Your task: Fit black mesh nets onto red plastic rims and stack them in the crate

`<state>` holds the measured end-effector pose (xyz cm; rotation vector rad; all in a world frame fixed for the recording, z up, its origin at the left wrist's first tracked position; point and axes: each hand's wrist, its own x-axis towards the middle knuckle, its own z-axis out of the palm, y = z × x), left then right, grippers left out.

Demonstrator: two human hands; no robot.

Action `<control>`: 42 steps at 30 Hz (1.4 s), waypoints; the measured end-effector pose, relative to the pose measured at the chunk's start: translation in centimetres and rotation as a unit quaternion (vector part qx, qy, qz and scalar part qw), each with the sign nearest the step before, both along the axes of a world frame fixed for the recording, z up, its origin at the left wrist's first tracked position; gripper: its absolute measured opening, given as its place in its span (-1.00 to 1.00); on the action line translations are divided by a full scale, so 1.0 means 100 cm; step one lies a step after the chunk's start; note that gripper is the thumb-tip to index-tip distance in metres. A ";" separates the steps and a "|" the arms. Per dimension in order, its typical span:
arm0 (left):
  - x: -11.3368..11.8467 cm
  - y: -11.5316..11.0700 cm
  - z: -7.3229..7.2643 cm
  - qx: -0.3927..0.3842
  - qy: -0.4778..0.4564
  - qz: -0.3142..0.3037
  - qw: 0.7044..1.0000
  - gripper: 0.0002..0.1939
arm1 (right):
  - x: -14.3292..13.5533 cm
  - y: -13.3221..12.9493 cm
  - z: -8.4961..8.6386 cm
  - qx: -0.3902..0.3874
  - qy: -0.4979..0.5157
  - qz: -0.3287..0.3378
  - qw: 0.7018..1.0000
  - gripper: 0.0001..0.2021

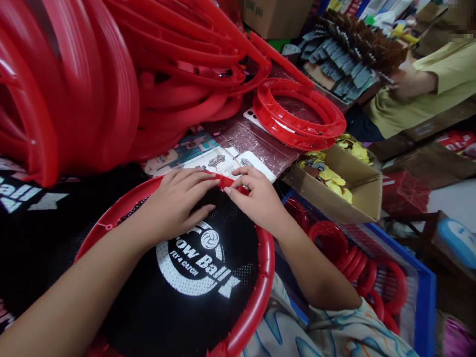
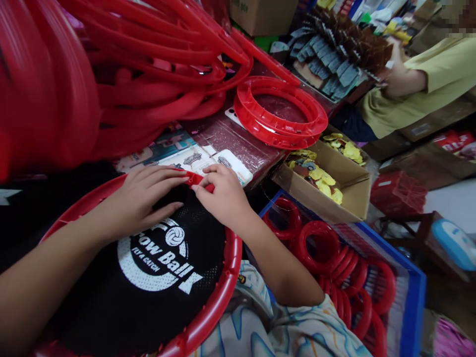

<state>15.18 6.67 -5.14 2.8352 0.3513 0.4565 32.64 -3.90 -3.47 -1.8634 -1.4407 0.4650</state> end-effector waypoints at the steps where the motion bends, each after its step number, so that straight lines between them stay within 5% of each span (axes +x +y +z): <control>1: 0.000 0.000 0.001 -0.003 -0.002 0.002 1.000 -0.55 | 0.000 0.000 0.000 -0.010 -0.008 0.008 1.000 -0.87; 5: 0.000 -0.001 0.001 -0.008 -0.009 0.014 1.000 -0.55 | -0.005 0.000 -0.001 -0.041 -0.044 0.005 0.998 -0.71; 12: -0.002 0.002 0.000 -0.011 -0.011 0.008 1.000 -0.53 | -0.005 0.005 0.000 -0.024 -0.038 0.004 0.999 -0.91; 23: -0.003 0.006 -0.002 0.006 -0.005 -0.016 1.000 -0.62 | 0.005 0.008 -0.006 -0.030 0.037 -0.006 0.999 -0.81; 36: -0.001 0.004 -0.005 0.053 0.010 0.008 0.999 -0.59 | 0.003 0.012 -0.011 -0.022 -0.021 -0.015 0.999 -0.81; 42: -0.003 0.004 -0.002 -0.012 0.004 0.017 1.000 -0.60 | 0.011 -0.003 -0.004 -0.021 0.044 -0.010 0.999 -0.82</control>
